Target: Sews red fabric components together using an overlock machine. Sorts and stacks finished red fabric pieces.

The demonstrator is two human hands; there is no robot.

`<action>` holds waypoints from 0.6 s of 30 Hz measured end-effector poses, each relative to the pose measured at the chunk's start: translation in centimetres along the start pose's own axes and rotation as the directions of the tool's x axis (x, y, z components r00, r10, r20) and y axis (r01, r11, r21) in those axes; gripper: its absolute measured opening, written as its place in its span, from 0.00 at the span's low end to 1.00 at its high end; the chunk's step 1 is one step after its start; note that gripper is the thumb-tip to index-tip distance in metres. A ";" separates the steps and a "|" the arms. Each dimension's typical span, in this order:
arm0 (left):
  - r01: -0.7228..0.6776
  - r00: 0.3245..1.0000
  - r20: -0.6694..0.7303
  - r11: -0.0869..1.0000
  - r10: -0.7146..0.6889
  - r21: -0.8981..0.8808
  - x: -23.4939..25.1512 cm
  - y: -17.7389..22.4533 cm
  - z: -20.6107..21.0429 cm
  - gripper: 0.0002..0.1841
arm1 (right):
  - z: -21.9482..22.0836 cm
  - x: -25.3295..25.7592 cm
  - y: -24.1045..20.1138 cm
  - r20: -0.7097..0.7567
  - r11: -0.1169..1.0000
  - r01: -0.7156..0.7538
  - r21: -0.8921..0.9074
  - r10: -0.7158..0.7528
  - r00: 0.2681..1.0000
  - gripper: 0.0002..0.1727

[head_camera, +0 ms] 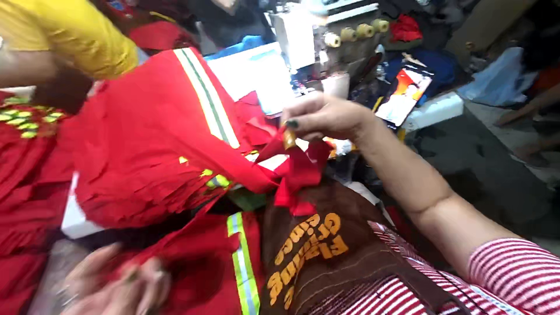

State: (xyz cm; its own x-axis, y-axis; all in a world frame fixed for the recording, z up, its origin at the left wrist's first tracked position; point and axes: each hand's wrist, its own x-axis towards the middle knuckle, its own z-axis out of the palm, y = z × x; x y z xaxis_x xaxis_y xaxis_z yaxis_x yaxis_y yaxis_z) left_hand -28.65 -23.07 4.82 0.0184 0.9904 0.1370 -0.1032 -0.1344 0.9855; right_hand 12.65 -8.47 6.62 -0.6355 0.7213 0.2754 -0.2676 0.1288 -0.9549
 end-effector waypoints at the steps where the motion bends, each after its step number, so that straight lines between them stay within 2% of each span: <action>1: 0.019 1.000 -0.016 1.000 -0.019 0.008 1.1 -0.8 1.7 0.19 | -0.7 -0.1 -0.6 -0.040 1.000 -0.005 -0.023 0.004 0.999 0.10; 4: -0.007 0.996 -0.089 0.997 0.001 -0.070 2.7 -2.9 4.4 0.19 | -1.9 -0.5 -1.3 -0.131 0.994 -0.015 -0.106 0.001 0.991 0.11; 7: -0.002 0.987 -0.158 0.980 -0.030 -0.197 3.4 -4.3 6.7 0.19 | -1.5 -0.9 -1.0 -0.208 0.997 -0.021 -0.073 0.006 0.978 0.10; 9: 0.062 0.990 -0.109 0.965 -0.092 -0.255 3.4 -5.8 9.3 0.19 | -0.1 -1.2 -0.8 -0.245 0.995 -0.044 -0.093 0.020 0.969 0.10; 10: 0.126 0.989 -0.035 0.948 -0.142 -0.292 3.3 -7.0 11.0 0.19 | 0.8 -1.4 -0.5 -0.240 0.989 -0.049 -0.141 0.014 0.971 0.10; 12: 0.309 0.951 0.129 0.852 -0.281 -0.421 3.3 -9.8 14.7 0.20 | 3.0 -2.3 0.3 -0.188 0.962 -0.073 -0.262 0.023 0.982 0.10; 14: 0.459 0.876 0.181 0.655 -0.448 -0.600 3.5 -12.2 17.8 0.16 | 5.5 -3.7 1.3 -0.088 0.909 -0.156 -0.386 0.132 0.987 0.11; 15: 0.480 0.848 0.153 0.612 -0.507 -0.629 4.1 -12.7 18.8 0.14 | 6.5 -4.5 1.8 -0.034 0.873 -0.152 -0.463 0.154 0.987 0.11; 16: 0.470 0.852 0.147 0.610 -0.503 -0.638 4.8 -13.1 18.9 0.16 | 7.2 -5.5 1.9 0.020 0.822 -0.148 -0.549 0.189 0.982 0.12; 18: 0.391 0.896 0.136 0.607 -0.422 -0.692 6.3 -13.7 18.2 0.16 | 7.7 -7.6 1.7 0.083 0.731 -0.168 -0.661 0.294 0.952 0.12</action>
State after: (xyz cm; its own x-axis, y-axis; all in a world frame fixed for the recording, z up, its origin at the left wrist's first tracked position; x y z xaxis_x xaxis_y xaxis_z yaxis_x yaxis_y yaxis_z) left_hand -9.06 -15.58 -6.05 0.1957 0.9400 -0.2793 -0.7438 0.3279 0.5825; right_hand 11.46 -18.95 3.74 -0.7435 0.6686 -0.0088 0.3898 0.4227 -0.8181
